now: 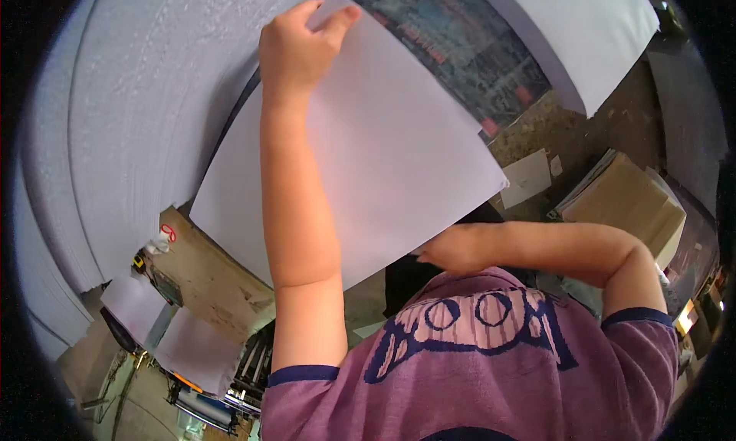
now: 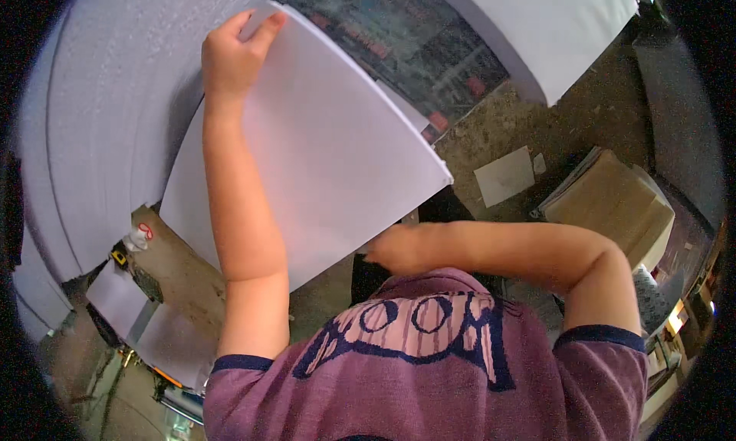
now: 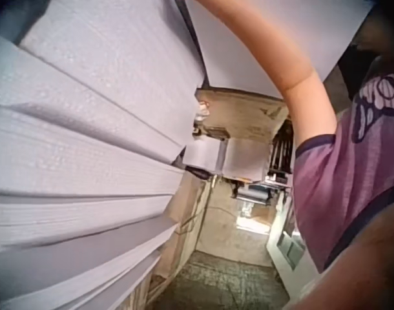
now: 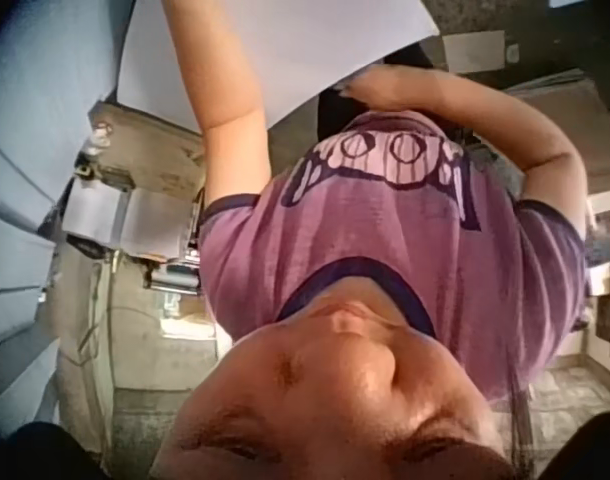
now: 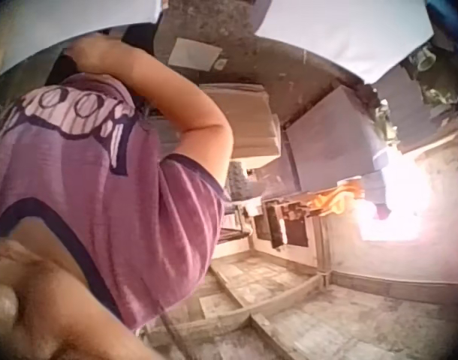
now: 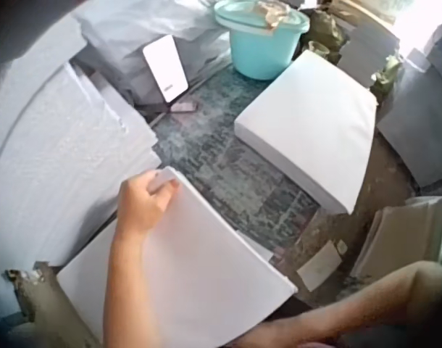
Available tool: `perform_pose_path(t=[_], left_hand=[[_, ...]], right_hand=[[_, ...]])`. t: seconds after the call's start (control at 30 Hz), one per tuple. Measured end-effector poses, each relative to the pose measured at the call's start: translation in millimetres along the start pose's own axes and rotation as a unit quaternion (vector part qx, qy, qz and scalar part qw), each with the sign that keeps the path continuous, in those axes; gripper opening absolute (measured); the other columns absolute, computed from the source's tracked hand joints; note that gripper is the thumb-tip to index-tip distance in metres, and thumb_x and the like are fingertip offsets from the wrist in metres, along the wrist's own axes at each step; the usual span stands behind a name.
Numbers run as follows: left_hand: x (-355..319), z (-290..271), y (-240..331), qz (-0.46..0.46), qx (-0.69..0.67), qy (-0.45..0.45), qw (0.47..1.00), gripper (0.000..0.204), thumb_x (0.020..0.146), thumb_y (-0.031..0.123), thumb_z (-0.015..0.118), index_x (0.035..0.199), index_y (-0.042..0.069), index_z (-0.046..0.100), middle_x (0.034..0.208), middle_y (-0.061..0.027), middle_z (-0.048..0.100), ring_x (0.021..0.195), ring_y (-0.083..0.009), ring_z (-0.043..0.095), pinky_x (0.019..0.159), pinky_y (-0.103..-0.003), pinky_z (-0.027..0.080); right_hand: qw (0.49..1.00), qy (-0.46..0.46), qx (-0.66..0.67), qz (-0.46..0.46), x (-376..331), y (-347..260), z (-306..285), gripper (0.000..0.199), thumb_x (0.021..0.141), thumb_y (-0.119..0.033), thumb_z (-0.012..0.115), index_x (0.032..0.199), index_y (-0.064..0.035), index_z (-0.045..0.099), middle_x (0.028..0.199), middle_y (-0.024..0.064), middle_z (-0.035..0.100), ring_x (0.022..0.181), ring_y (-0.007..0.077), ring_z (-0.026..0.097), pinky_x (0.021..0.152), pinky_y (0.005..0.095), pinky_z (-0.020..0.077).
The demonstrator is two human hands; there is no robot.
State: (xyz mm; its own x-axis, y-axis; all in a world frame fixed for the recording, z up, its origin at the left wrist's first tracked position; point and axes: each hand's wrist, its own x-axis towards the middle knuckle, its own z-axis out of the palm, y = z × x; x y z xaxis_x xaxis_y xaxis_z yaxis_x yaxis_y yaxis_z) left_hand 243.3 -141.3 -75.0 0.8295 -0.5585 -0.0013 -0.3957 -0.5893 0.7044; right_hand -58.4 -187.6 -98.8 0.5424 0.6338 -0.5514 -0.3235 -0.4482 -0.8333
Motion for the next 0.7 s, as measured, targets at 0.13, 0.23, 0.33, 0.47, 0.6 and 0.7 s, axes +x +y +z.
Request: perform_pose_path(t=[0.13, 0.23, 0.33, 0.47, 0.6, 0.7], left_hand=[[-1.4, -5.2, 5.8, -0.029, -0.023, -0.017, 0.999, 0.047, 0.076, 0.045, 0.070, 0.091, 0.001, 0.068, 0.074, -0.0095, 0.067, 0.069, -0.0206, 0.062, 0.065, -0.030, 0.048], [0.2, -1.1, 1.0, -0.002, 0.010, -0.006, 1.000, 0.048, 0.076, 0.045, 0.070, 0.092, 0.000, 0.067, 0.076, -0.0098, 0.067, 0.070, -0.0197, 0.062, 0.065, -0.029, 0.047], [2.6, 1.8, -0.5, 0.028, -0.003, 0.011, 1.000, 0.043, 0.076, 0.045, 0.068, 0.086, 0.003, 0.067, 0.069, -0.0102, 0.065, 0.064, -0.0222, 0.060, 0.061, -0.032, 0.046], [5.5, -2.5, -0.1, 0.008, 0.007, -0.028, 1.000, 0.046, 0.076, 0.048, 0.067, 0.085, 0.003, 0.067, 0.074, -0.0111, 0.066, 0.067, -0.0222, 0.060, 0.063, -0.032, 0.046], [11.0, -4.7, -17.2, 0.032, -0.037, -0.073, 0.996, 0.050, 0.075, 0.044, 0.073, 0.093, -0.003, 0.064, 0.090, -0.0148, 0.066, 0.084, -0.0190, 0.060, 0.076, -0.030, 0.046], [15.0, -23.4, 0.0, -0.009, -0.049, -0.193, 0.980, 0.045, 0.075, 0.036, 0.075, 0.095, -0.003, 0.063, 0.089, -0.0142, 0.066, 0.084, -0.0164, 0.060, 0.076, -0.030, 0.047]], right_hand=[[0.990, 0.023, -0.033, -0.133, 55.9, -39.2, 53.8, 0.022, 0.080, -0.012, 0.052, 0.094, -0.0005, 0.064, 0.095, 0.0194, 0.063, 0.093, 0.0350, 0.062, 0.084, 0.0429, 0.0493], [0.985, -0.004, -0.055, -0.162, 120.3, -52.7, 114.7, 0.019, 0.078, -0.012, 0.052, 0.085, -0.0012, 0.067, 0.089, 0.0186, 0.065, 0.086, 0.0352, 0.063, 0.080, 0.0424, 0.0504], [0.980, -0.035, -0.093, -0.173, 141.3, -60.0, 127.8, 0.020, 0.078, -0.013, 0.053, 0.084, -0.0004, 0.067, 0.089, 0.0190, 0.065, 0.085, 0.0349, 0.063, 0.078, 0.0425, 0.0501], [0.964, -0.084, -0.175, -0.182, 142.0, -57.3, 132.5, 0.022, 0.079, -0.015, 0.053, 0.082, 0.0006, 0.067, 0.088, 0.0197, 0.065, 0.083, 0.0344, 0.063, 0.076, 0.0428, 0.0497], [0.937, -0.148, -0.264, -0.173, 126.4, -49.5, 119.5, 0.024, 0.080, -0.018, 0.053, 0.081, 0.0017, 0.068, 0.087, 0.0203, 0.065, 0.082, 0.0339, 0.063, 0.074, 0.0430, 0.0494], [0.950, -0.137, -0.196, -0.201, 64.5, -23.1, 57.7, 0.028, 0.082, -0.021, 0.053, 0.084, 0.0027, 0.067, 0.088, 0.0217, 0.065, 0.080, 0.0339, 0.063, 0.071, 0.0441, 0.0484]])
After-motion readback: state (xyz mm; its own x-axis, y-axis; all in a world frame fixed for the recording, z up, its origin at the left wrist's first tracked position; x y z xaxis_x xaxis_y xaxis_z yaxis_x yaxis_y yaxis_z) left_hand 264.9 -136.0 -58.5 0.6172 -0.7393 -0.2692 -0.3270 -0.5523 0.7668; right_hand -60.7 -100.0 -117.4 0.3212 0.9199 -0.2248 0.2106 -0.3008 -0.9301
